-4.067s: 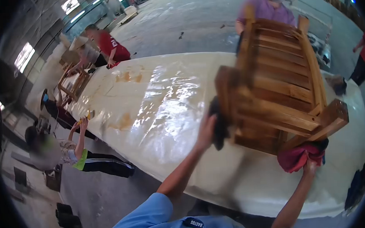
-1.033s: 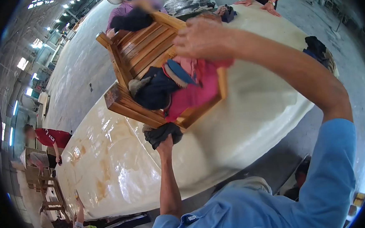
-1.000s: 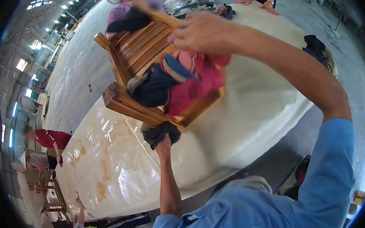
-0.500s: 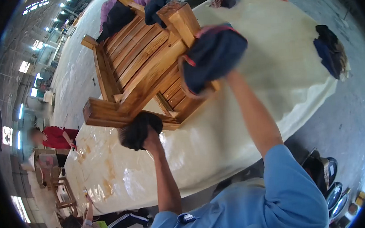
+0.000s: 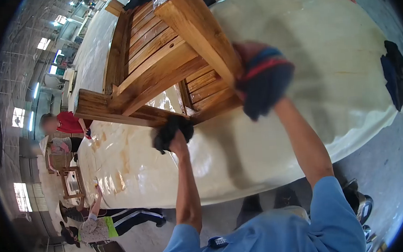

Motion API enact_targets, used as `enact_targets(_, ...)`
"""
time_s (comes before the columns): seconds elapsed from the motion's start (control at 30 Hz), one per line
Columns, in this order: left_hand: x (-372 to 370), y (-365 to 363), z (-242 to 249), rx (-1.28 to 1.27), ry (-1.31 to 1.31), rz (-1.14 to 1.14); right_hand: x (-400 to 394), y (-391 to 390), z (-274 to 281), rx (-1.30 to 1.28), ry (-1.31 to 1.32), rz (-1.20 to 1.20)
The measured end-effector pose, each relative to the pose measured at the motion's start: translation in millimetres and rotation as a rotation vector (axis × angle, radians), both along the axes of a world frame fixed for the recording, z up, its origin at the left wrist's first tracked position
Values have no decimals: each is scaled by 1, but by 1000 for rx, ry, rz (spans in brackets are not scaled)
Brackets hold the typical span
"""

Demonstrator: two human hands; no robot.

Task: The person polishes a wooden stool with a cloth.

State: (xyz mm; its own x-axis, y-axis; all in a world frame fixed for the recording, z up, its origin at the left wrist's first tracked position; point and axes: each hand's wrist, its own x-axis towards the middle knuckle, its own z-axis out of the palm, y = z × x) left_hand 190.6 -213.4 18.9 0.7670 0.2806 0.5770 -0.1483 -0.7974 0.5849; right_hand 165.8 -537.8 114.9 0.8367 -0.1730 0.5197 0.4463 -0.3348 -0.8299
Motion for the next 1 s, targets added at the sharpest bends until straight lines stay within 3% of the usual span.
enact_targets(0.03,8,5,19,-1,-45,32,0,4,6,180,-109,39)
enact_targets(0.1,12,-1,80,183,-230,167,0,9,2,234,82,-33)
enact_targets(0.17,9,1,118,-503,-8,-37,-3,15,-34,157,172,-69)
enact_targets(0.2,12,5,106,-257,-222,-26,-10,17,-54,102,230,-55)
enact_targets(0.3,16,72,24,-128,-120,-154,-37,31,-91,-48,361,15)
enact_targets(0.4,13,109,-57,94,40,-180,-72,48,-79,-212,421,8)
enact_targets(0.47,16,111,-58,149,94,-188,-94,71,-63,-440,420,-129)
enact_targets(0.53,15,103,-10,-1439,437,-349,-101,108,-51,-800,381,-427)
enact_targets(0.57,20,116,7,-1371,409,-513,-96,131,-50,-1002,364,-629)
enact_targets(0.63,32,90,103,-1374,370,-604,-65,177,-38,-1238,378,-850)
enact_targets(0.73,59,77,164,-1259,154,-546,-6,213,56,-899,547,-105)
enact_targets(0.8,58,69,169,-1302,137,-569,29,242,30,-659,543,18)
enact_targets(0.87,62,66,139,-1363,214,-569,48,279,-11,-611,436,-168)
enact_targets(0.97,92,138,-31,-1054,415,-530,45,306,-35,-646,295,-452)
enact_targets(1.0,83,134,-39,-1059,458,-529,42,304,-36,-648,265,-472)
